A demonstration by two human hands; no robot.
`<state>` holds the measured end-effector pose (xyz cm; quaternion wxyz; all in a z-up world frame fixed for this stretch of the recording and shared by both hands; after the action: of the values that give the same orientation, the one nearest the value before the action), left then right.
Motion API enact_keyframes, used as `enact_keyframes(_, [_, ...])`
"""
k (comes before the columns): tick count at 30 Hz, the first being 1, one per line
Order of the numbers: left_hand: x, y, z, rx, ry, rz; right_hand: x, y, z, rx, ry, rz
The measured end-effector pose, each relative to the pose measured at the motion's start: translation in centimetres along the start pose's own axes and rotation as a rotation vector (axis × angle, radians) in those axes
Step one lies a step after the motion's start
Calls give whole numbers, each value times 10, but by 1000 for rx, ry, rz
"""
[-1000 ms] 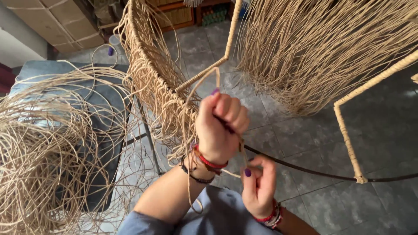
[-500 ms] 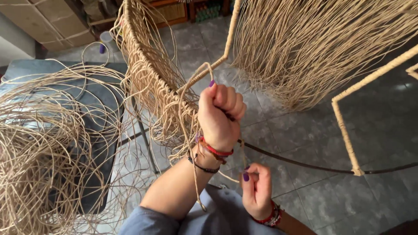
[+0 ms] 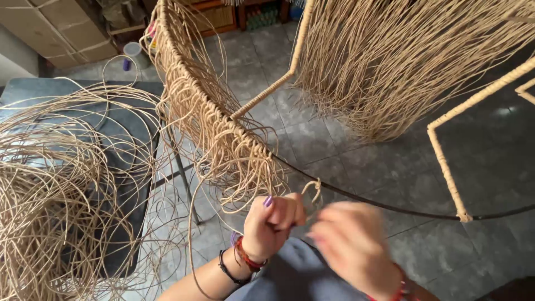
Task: Weaving and tying natural fiber strands onto a circular frame to create a decorative item
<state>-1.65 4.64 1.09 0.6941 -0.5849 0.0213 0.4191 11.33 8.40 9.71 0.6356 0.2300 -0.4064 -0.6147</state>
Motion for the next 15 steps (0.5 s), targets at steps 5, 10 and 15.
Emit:
enact_keyframes(5, [5, 8, -8, -31, 73, -133, -32, 1, 5, 48, -228, -339])
enact_keyframes(10, [17, 35, -22, -44, 153, -201, -48, -16, 0, 28, -276, -263])
enact_keyframes(15, [-16, 37, 1, -107, -135, 47, -50, -19, 3, -6, -254, -321])
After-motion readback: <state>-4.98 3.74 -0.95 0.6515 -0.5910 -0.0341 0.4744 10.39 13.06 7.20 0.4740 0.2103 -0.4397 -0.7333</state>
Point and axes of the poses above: each hand's wrist, its own z-axis towards the middle knuckle, its own y-axis out of the back of the hand, x = y × z, the point moved 5 cm from there along z, towards the middle knuckle, and after that the axes turned 1 degree about z, right-handed, at the moved point
